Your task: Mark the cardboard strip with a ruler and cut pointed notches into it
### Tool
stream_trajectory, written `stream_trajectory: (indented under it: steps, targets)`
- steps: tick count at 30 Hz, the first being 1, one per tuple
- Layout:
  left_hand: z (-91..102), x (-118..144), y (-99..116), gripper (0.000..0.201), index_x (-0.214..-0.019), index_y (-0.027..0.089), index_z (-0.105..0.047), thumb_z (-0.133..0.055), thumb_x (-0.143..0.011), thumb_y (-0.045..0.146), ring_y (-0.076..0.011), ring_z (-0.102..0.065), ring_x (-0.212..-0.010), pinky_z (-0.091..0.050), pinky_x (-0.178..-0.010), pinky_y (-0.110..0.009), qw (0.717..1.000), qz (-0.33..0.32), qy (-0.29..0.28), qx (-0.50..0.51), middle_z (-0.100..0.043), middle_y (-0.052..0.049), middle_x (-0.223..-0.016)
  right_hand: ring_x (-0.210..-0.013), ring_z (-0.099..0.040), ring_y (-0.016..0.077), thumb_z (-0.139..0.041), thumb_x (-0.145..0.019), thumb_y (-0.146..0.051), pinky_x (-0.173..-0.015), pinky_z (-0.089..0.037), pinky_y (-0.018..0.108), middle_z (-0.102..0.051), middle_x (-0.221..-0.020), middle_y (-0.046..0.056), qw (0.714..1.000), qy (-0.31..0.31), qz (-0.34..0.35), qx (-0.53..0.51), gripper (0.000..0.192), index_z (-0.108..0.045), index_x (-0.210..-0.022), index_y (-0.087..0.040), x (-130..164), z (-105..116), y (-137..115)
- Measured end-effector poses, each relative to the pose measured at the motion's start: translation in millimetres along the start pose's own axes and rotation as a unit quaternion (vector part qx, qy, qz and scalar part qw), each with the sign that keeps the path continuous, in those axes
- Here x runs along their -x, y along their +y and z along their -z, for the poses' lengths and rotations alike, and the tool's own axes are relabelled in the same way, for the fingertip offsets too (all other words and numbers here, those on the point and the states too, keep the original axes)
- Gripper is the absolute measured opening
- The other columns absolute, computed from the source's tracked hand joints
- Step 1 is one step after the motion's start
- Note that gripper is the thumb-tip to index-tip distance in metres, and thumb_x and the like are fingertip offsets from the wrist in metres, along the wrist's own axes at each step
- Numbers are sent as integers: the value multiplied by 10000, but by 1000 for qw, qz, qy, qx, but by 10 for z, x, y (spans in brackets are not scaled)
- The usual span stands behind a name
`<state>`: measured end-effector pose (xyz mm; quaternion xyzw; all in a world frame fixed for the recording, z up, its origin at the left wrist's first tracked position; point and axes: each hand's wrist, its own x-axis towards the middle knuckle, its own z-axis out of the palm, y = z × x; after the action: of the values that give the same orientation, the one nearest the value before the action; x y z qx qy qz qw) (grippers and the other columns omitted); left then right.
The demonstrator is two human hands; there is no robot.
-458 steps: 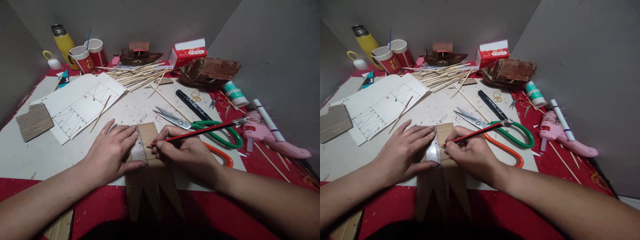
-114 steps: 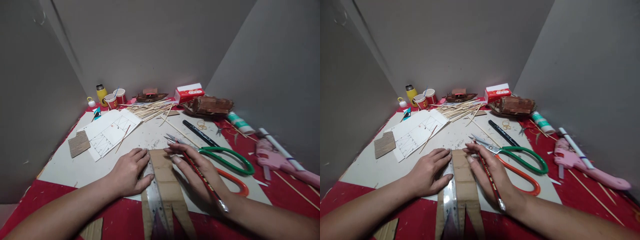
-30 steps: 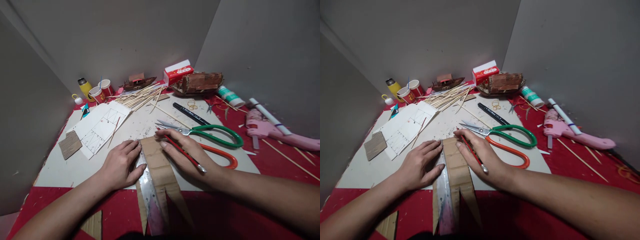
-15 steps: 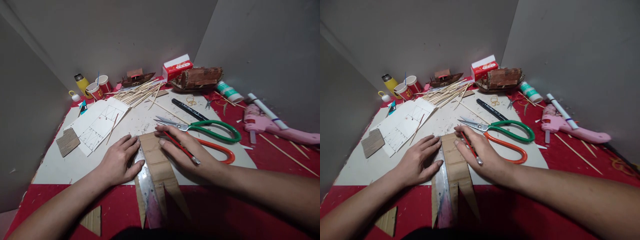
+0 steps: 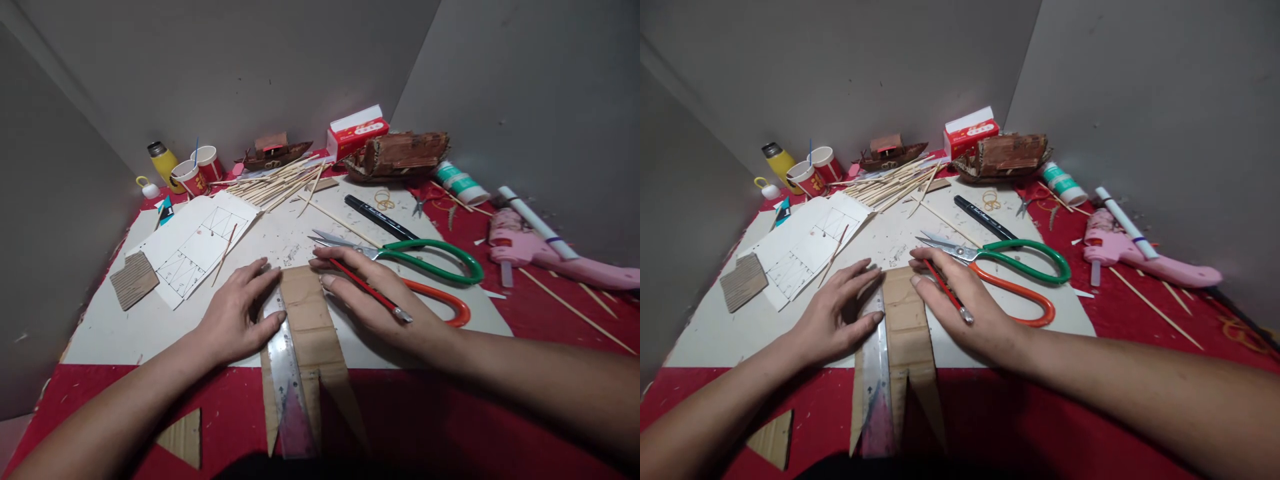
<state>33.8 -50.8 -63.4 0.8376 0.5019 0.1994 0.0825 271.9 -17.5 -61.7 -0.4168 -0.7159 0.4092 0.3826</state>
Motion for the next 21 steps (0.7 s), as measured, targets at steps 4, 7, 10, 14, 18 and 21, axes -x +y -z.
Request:
stream_trajectory:
  steps: [4,7,10,14,18,21]
  targets:
    - [48,-26,17,589,-1369,149,-525,-656,-827,339,-338,-536,-1255,-437,-1042,-566,992,118,9,38,-594,-178,-1359,-1153,-634,222,-541,-968,-255,-1005,-504,359,-690,-1212,96,1000,-1,-15,-24,262,-557,-1225,-205,-2,0,44]
    - [83,-43,27,586,-1352,144,-551,-677,-803,305,-318,-582,-1163,-463,-1001,-525,980,178,-5,84,-647,-154,-1273,-1188,-612,228,-546,-980,-274,-1020,-494,369,-678,-1236,82,999,3,-21,-39,266,-564,-1241,-226,5,-8,76]
    - [101,-50,17,592,-1346,143,-559,-698,-791,292,-292,-607,-1097,-493,-953,-476,972,204,-13,117,-641,-147,-1281,-1207,-600,238,-546,-991,-305,-1036,-491,401,-662,-1255,77,997,8,-32,-74,268,-564,-1250,-240,15,-21,81]
    - [122,-50,5,604,-1346,145,-560,-718,-779,280,-277,-613,-1054,-487,-940,-456,960,233,-16,153,-647,-145,-1268,-1246,-570,246,-556,-991,-328,-924,-576,365,-634,-1282,79,986,2,-68,-149,257,-568,-1238,-259,34,-32,62]
    - [159,-61,33,624,-1354,148,-553,-727,-765,258,-286,-608,-1054,-466,-939,-456,949,253,-19,188,-652,-148,-1261,-1263,-551,236,-578,-982,-326,-861,-609,313,-616,-1288,72,977,2,-98,-189,253,-578,-1229,-272,40,-40,41]
    - [193,-78,65,583,-1305,167,-592,-740,-745,232,-274,-616,-993,-470,-890,-427,940,259,-24,220,-688,-122,-1168,-1256,-551,237,-584,-980,-343,-850,-614,310,-614,-1274,72,974,3,-105,-201,252,-586,-1221,-271,36,-51,38]
